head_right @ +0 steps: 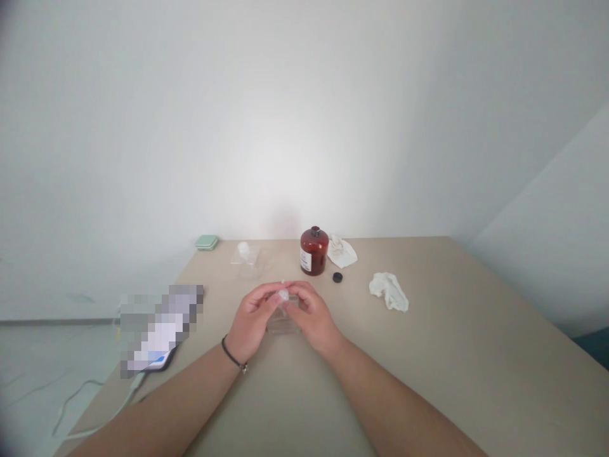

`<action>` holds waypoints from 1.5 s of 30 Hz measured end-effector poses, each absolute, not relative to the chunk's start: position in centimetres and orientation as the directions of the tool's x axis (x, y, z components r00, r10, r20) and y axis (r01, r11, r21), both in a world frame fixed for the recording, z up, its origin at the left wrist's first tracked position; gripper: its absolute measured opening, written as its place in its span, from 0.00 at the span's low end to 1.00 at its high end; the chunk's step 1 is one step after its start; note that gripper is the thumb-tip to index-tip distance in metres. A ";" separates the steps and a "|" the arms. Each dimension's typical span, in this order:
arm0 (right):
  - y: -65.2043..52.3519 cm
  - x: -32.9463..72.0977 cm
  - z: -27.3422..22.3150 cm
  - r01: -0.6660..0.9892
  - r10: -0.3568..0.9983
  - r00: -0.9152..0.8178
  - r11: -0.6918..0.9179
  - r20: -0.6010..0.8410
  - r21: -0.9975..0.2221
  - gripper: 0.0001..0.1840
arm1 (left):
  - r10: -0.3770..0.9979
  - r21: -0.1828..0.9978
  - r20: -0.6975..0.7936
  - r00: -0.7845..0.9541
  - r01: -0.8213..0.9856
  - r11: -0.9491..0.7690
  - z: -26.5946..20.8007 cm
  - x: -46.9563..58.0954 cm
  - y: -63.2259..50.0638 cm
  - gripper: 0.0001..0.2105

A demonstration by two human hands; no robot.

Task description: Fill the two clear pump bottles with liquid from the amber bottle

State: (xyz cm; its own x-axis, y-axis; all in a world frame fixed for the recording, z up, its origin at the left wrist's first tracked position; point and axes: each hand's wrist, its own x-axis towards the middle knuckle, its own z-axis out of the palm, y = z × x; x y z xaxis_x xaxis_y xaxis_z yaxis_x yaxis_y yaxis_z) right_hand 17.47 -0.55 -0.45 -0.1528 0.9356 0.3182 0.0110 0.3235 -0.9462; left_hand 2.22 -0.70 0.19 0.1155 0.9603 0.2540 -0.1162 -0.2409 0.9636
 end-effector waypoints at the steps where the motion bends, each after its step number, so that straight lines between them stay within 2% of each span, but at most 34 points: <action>1: -0.5 17.5 -0.5 0.016 0.937 -0.151 0.323 0.317 -0.946 0.14 | 0.960 0.963 0.256 0.115 -0.114 -0.243 0.2 2.2 -0.7 0.12; 8: -0.4 17.3 -0.9 -0.030 0.942 -0.138 0.304 0.306 -0.952 0.14 | 0.960 0.964 0.253 0.118 -0.118 -0.239 0.1 2.2 -0.7 0.12; 13: -0.6 17.6 -0.3 0.035 0.934 -0.171 0.323 0.313 -0.946 0.13 | 0.962 0.966 0.247 0.116 -0.110 -0.235 0.1 2.1 -0.7 0.12; 23: -0.5 17.4 -0.9 0.026 0.941 -0.131 0.317 0.311 -0.948 0.14 | 0.960 0.965 0.253 0.123 -0.109 -0.240 0.0 2.1 -0.7 0.12; 32: -0.6 17.4 -0.4 0.083 0.930 -0.156 0.347 0.332 -0.934 0.13 | 0.963 0.962 0.247 0.111 -0.147 -0.230 0.0 2.2 -0.6 0.11; 45: -0.6 17.2 -0.9 0.032 0.935 -0.121 0.339 0.333 -0.940 0.12 | 0.963 0.959 0.249 0.105 -0.164 -0.230 0.2 2.2 -0.7 0.11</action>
